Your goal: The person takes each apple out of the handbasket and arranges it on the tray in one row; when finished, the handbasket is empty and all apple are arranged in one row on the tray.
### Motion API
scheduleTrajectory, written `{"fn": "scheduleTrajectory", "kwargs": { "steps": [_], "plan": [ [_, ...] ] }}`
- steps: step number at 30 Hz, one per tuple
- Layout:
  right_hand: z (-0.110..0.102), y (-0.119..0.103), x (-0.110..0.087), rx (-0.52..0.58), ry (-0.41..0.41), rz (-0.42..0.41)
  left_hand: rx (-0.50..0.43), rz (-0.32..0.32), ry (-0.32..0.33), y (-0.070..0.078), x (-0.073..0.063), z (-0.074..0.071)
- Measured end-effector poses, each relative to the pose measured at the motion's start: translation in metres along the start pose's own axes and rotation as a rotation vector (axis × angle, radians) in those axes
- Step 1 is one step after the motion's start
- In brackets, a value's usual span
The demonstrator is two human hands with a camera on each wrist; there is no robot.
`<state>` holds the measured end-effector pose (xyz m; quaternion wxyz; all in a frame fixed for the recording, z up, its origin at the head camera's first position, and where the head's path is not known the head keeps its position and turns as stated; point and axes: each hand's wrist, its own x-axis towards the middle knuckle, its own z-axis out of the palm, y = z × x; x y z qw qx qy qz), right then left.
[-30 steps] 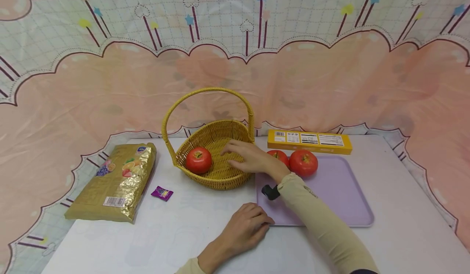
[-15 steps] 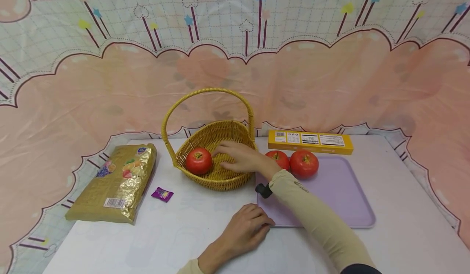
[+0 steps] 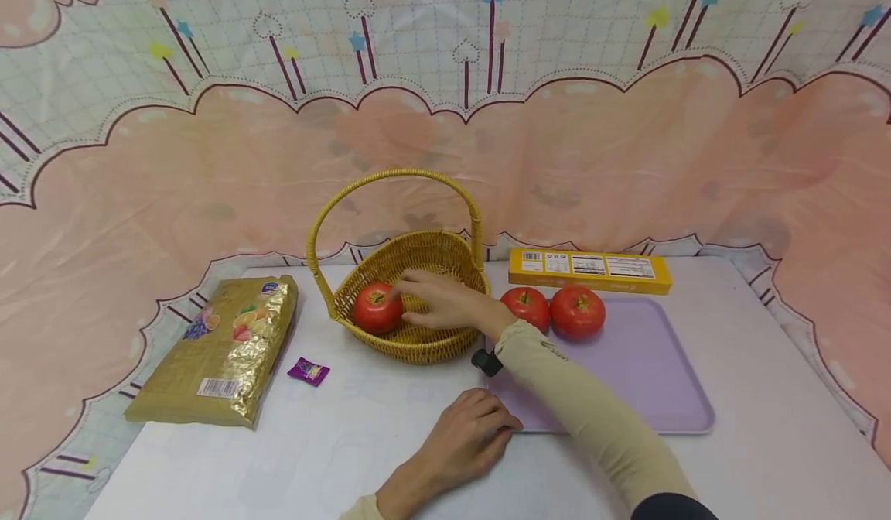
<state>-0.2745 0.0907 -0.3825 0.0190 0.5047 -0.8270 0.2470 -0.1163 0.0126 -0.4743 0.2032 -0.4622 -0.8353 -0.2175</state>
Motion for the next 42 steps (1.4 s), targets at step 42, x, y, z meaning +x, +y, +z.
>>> {"fn": "scheduleTrajectory", "kwargs": {
  "steps": [42],
  "plan": [
    [0.025, 0.001, 0.045, -0.034, -0.193, 0.027, 0.049, -0.032, -0.010, 0.001, -0.001, 0.003]
  ]
}}
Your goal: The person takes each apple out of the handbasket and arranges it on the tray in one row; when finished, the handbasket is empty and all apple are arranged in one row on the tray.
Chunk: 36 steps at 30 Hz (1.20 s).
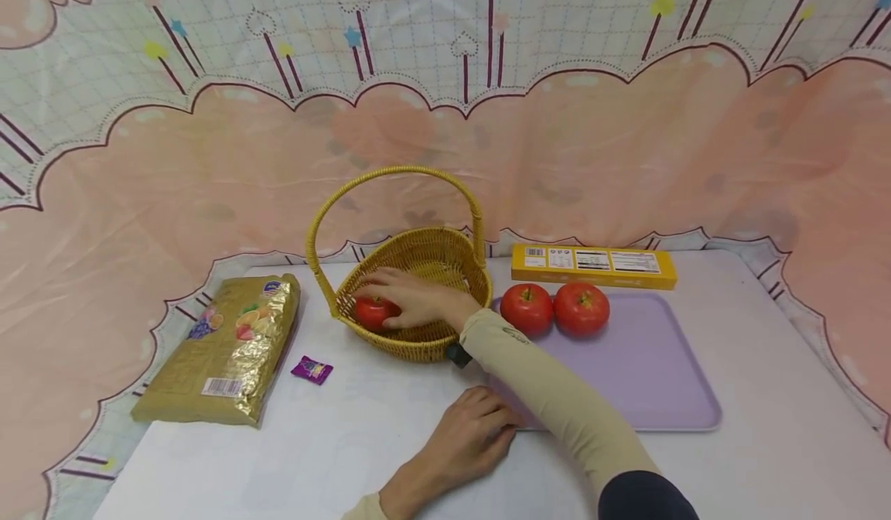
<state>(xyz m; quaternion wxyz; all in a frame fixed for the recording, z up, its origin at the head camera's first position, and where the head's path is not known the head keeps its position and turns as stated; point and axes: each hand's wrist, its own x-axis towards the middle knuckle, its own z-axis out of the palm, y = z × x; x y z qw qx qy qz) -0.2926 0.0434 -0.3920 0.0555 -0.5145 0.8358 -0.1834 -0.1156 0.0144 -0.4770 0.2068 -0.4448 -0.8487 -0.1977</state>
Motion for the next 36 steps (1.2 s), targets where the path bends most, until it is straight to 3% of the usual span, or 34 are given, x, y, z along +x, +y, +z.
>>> {"fn": "scheduleTrajectory", "kwargs": {
  "steps": [7, 12, 21, 36],
  "plan": [
    [0.0037, -0.0043, 0.0053, -0.054, -0.108, 0.061, 0.024, 0.005, 0.002, 0.0002, 0.0004, -0.0003],
    [0.0052, -0.0058, 0.0071, -0.062, -0.137, 0.087, 0.033, 0.010, 0.006, 0.0004, 0.0005, 0.0001],
    [0.0051, -0.0052, 0.0076, -0.030, -0.097, 0.051, 0.031, 0.021, 0.008, -0.0002, 0.0002, -0.0018],
    [0.0041, 0.0011, 0.0024, 0.047, -0.032, 0.097, 0.017, -0.006, -0.006, -0.0005, -0.0003, -0.0007]
  ]
}}
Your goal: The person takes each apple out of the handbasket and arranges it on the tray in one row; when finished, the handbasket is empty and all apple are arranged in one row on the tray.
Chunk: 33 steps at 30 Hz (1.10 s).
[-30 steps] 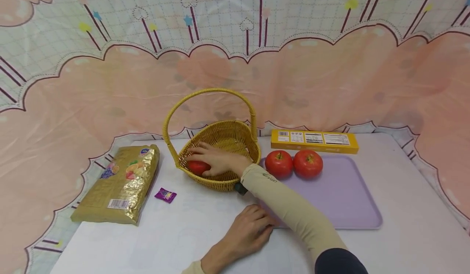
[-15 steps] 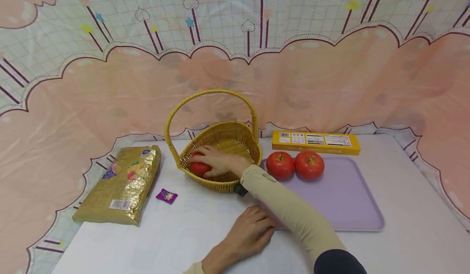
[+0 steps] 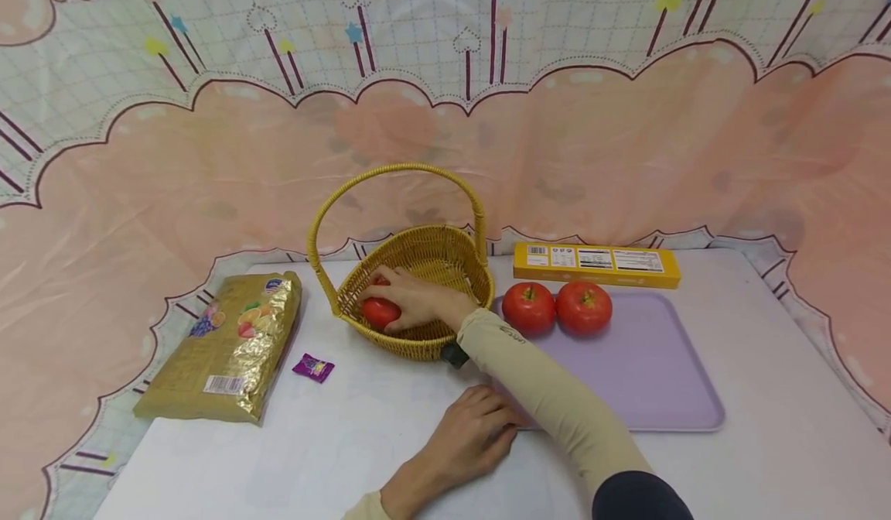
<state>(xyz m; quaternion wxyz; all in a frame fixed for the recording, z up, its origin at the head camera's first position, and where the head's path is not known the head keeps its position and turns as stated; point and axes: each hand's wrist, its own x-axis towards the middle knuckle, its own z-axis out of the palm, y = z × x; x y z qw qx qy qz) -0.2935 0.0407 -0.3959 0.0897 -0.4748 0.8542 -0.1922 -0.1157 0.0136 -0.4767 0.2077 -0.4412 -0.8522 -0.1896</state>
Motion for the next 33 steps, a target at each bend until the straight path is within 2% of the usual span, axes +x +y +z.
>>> {"fn": "scheduleTrajectory", "kwargs": {
  "steps": [9, 16, 33],
  "plan": [
    [-0.003, 0.007, -0.005, 0.032, 0.056, -0.018, 0.006, 0.003, 0.011, 0.000, 0.002, 0.000],
    [-0.008, 0.004, -0.013, 0.080, 0.092, -0.014, 0.016, 0.019, 0.019, -0.002, 0.002, 0.001],
    [-0.015, -0.004, -0.028, 0.065, 0.165, 0.013, 0.013, 0.019, 0.019, -0.001, 0.001, 0.001]
  ]
}}
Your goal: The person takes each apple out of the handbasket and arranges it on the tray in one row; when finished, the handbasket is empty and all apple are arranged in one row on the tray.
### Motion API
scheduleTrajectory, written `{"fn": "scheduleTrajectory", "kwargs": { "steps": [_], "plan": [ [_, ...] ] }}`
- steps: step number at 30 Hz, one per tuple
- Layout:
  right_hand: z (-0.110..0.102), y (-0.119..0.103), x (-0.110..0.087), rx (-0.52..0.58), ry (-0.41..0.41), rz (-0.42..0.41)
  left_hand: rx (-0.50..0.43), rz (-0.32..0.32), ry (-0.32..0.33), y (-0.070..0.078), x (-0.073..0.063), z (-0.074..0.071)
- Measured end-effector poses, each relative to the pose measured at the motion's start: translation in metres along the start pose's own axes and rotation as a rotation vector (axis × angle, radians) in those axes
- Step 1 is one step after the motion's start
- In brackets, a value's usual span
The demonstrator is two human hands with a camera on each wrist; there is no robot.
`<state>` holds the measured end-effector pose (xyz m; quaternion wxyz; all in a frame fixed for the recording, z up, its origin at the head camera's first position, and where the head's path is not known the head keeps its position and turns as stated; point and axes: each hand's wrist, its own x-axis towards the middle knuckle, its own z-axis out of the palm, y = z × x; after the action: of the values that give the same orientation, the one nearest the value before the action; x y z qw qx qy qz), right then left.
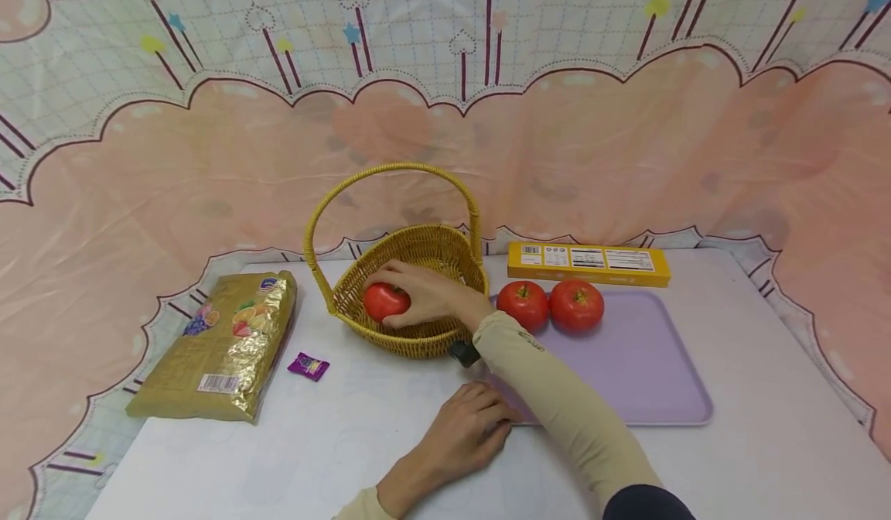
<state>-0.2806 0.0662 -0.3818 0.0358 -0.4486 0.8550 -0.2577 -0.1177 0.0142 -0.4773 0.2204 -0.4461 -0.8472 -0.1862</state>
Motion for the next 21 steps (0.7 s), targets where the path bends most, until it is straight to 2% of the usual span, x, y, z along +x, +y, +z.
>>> {"fn": "scheduleTrajectory", "kwargs": {
  "steps": [6, 21],
  "plan": [
    [-0.003, -0.003, -0.005, -0.008, 0.017, 0.025, -0.004, -0.007, -0.003, 0.000, 0.000, 0.000],
    [-0.013, -0.009, -0.018, 0.055, 0.105, 0.019, 0.001, 0.006, 0.015, 0.000, -0.001, 0.000]
  ]
}}
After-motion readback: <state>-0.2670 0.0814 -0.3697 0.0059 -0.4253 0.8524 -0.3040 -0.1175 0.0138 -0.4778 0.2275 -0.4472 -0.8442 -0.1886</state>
